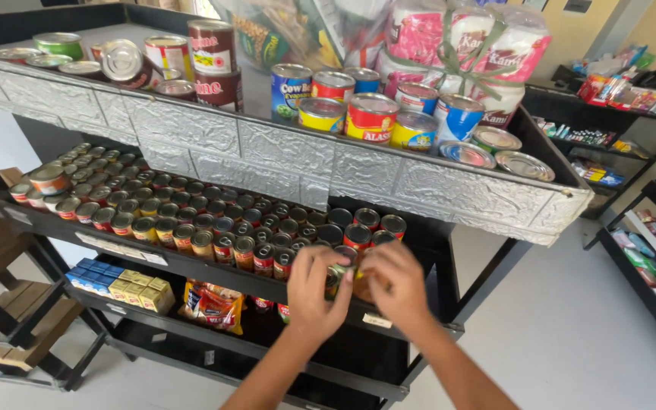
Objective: Wiping down canned goods with a cloth and organizing them on grocery store shelves.
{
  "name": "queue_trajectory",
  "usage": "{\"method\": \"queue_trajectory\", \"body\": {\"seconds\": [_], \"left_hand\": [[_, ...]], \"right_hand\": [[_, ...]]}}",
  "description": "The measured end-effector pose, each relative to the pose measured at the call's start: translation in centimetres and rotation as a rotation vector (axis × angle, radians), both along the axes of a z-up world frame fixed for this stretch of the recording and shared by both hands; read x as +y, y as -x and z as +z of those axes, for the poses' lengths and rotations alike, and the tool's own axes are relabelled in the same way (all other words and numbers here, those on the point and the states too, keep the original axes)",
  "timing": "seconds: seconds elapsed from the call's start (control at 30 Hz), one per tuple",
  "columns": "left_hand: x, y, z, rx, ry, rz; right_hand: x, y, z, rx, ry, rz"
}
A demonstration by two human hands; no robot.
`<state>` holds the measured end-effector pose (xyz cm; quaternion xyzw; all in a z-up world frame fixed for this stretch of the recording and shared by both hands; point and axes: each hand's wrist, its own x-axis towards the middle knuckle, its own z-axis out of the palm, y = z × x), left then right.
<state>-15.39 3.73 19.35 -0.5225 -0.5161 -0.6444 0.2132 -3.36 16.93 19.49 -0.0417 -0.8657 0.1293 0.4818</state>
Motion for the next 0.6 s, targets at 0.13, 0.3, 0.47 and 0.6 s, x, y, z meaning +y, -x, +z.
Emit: {"method": "queue_trajectory", "body": {"seconds": [0.13,0.3,0.47,0.6], "left_hand": [[-0.1,4.9,7.7,0.168,-0.119,0.028],[3.6,11.8,15.6,0.404,-0.076,0.129],[11.6,19.4,18.3,0.488,0.036,0.210],[14.5,22.0,20.7,0.531,0.317,0.297]], "right_hand": [[-0.8,0.0,11.3,0.109,-0.218,-0.047],[2.0,3.6,20.7,0.066,-0.392,-0.333],[7.4,9.9,22.7,-0.288,-0.336,-0.496],[7.1,13.0,23.8,-0.693,-0.185,-0.608]]}}
